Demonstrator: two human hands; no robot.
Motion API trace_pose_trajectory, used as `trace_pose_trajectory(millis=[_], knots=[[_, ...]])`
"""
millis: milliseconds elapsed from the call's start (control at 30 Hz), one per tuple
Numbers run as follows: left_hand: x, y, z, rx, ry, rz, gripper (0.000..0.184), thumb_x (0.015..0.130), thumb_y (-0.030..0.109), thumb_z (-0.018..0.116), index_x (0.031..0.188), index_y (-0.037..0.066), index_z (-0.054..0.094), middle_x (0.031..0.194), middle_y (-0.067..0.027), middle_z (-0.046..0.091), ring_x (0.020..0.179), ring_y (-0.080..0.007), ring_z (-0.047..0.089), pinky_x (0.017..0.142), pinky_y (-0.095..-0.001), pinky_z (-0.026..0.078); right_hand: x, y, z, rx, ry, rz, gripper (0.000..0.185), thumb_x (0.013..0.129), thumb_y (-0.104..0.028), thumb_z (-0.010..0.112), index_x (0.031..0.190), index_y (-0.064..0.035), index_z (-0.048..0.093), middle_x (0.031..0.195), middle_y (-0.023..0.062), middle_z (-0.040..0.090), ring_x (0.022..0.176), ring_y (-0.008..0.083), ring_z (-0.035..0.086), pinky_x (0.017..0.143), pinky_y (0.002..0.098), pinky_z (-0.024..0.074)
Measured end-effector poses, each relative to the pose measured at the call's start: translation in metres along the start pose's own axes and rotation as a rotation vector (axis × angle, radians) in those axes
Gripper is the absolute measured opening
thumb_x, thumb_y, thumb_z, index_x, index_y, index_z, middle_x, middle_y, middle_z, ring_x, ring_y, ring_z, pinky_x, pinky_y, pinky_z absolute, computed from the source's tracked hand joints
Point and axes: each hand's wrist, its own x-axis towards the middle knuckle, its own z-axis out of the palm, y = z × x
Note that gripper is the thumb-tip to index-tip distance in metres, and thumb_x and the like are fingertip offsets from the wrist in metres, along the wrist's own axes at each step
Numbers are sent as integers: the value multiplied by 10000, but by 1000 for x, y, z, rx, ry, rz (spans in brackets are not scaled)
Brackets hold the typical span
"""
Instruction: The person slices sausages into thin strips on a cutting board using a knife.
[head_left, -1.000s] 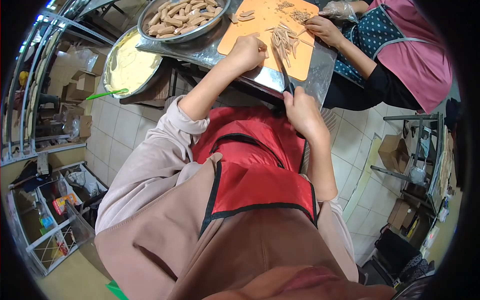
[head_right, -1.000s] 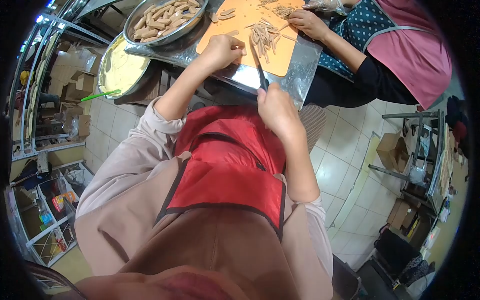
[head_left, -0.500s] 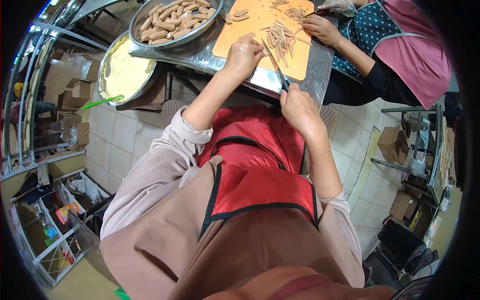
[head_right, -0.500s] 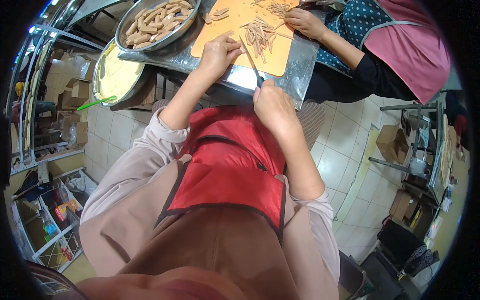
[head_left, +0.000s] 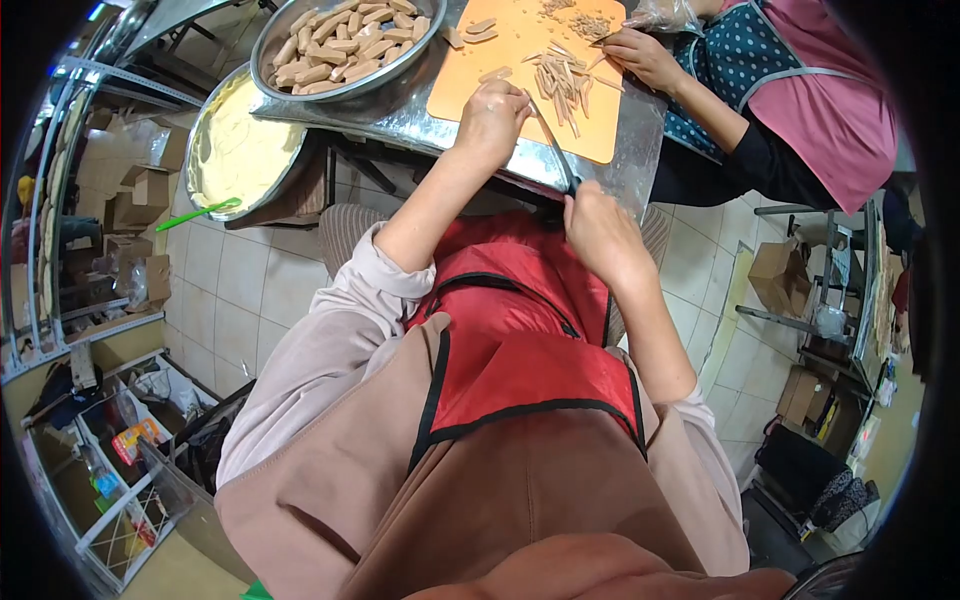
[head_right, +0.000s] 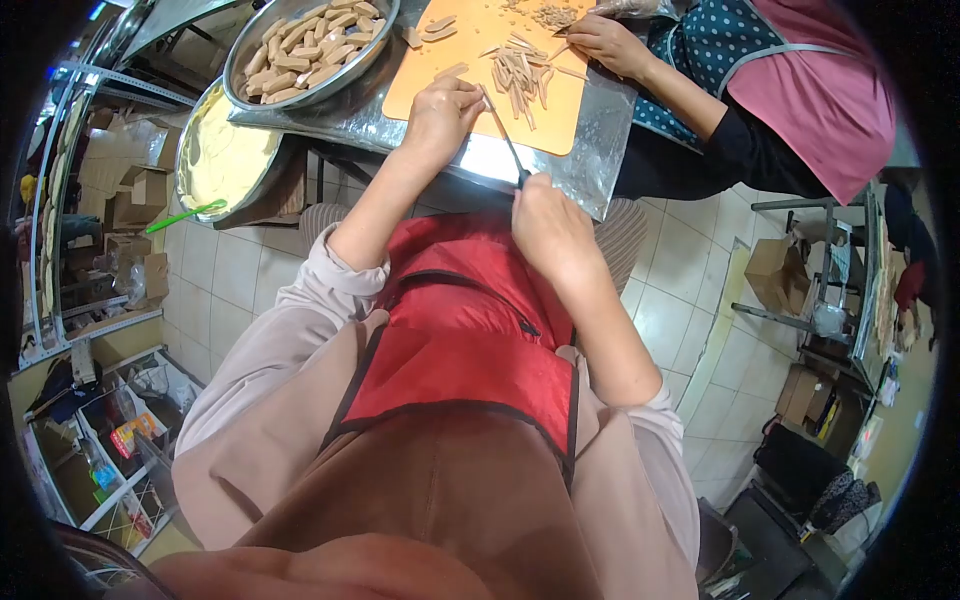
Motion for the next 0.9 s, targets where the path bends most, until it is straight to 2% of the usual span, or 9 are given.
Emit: trace_pose_trajectory(millis=[200,400,500,633,900], knots=[[-1,1,-1,8,16,20,127,749,90,729,847,10,729,857,-141,680,792,-281,659,734,-342,534,3,2,-4,-15,3,55,319,940,-217,458,939,93,533,851,347,619,858,486,616,799,532,477],[-1,2,-1,-10,-3,-51,125,746,94,729,843,17,731,853,-136,681,786,-279,660,735,-348,533,1,-5,-6,-20,18,27,327,939,-239,473,922,82,532,830,345,612,837,497,603,772,545,470],[0,-2,1,-8,17,3,127,745,93,727,845,14,730,848,-134,683,781,-278,660,734,-347,533,13,-5,-4,-8,2,-15,326,939,-235,470,925,84,533,837,347,611,844,497,601,778,544,467],[0,3,-2,-19,-2,-27,122,745,92,726,837,13,729,846,-133,684,775,-276,660,734,-346,533,26,-3,4,-18,1,-64,330,939,-231,467,923,91,537,844,353,607,855,498,597,784,541,464],[-3,-2,1,-39,28,-31,116,746,96,724,833,19,731,853,-133,688,787,-276,665,742,-347,533,-2,1,-7,-4,-22,60,338,935,-213,462,935,113,551,884,359,611,892,492,604,826,527,465]])
